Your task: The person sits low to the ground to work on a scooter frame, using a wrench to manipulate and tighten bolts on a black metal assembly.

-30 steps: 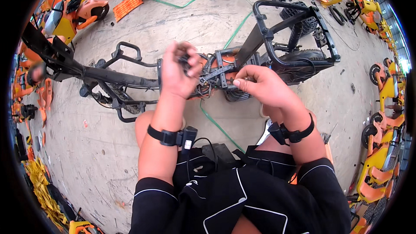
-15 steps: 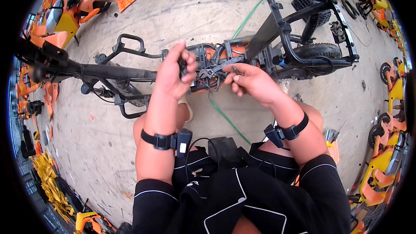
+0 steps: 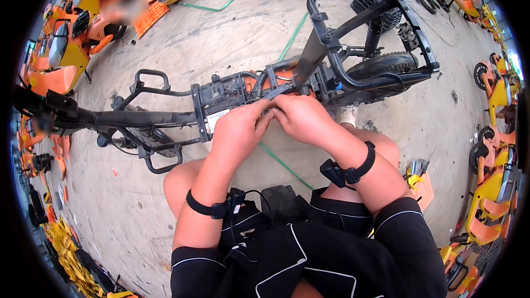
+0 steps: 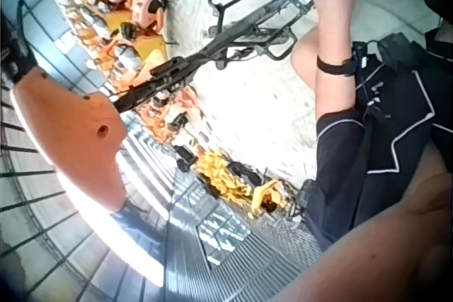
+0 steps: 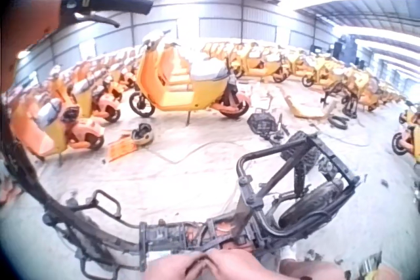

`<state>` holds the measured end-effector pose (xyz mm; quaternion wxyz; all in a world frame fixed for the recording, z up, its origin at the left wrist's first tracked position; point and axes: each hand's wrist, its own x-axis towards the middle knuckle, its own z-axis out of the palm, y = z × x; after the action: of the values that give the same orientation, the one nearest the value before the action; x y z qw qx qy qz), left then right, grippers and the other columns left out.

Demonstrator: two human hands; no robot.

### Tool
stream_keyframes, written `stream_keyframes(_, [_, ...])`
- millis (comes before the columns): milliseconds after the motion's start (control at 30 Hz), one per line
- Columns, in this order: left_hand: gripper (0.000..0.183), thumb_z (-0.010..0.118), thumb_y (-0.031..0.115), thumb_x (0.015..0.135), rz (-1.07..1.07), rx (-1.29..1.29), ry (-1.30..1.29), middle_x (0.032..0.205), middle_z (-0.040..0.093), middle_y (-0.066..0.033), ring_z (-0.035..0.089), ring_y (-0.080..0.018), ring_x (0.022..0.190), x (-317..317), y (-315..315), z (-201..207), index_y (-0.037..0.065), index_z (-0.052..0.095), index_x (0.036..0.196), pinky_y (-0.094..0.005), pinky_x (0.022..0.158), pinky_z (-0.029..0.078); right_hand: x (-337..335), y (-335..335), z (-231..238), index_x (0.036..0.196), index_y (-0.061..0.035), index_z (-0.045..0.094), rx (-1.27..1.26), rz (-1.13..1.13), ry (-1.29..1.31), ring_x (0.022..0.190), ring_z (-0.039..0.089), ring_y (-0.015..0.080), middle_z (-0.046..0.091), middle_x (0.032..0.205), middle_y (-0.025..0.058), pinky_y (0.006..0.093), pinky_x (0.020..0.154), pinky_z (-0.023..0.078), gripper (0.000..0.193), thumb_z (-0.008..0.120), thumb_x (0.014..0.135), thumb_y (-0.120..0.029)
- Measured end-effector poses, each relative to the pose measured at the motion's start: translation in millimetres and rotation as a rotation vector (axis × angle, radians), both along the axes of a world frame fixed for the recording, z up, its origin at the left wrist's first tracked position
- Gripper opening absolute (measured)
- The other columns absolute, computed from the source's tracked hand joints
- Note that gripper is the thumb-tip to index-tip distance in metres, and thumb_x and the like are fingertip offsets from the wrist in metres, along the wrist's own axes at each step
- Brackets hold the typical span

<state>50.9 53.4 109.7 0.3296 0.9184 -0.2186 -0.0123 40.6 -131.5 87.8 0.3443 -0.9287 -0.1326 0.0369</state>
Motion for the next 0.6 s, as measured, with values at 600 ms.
stream_keyframes(600, [0.015,0.068,0.020,0.092,-0.099,-0.304,0.037,0.086,0.071,-0.0113,0.069,-0.0296,0.077,6.7,-26.5,22.4,0.008,0.071,0.100,-0.0370,0.069,0.054,2.0,-45.7,117.8,0.111,0.0011,0.068,0.668,-0.352,-0.319,0.087,0.060,0.0094,0.068,0.099,0.0037,0.0233,0.077,0.048,0.020,0.067,0.097,-0.012])
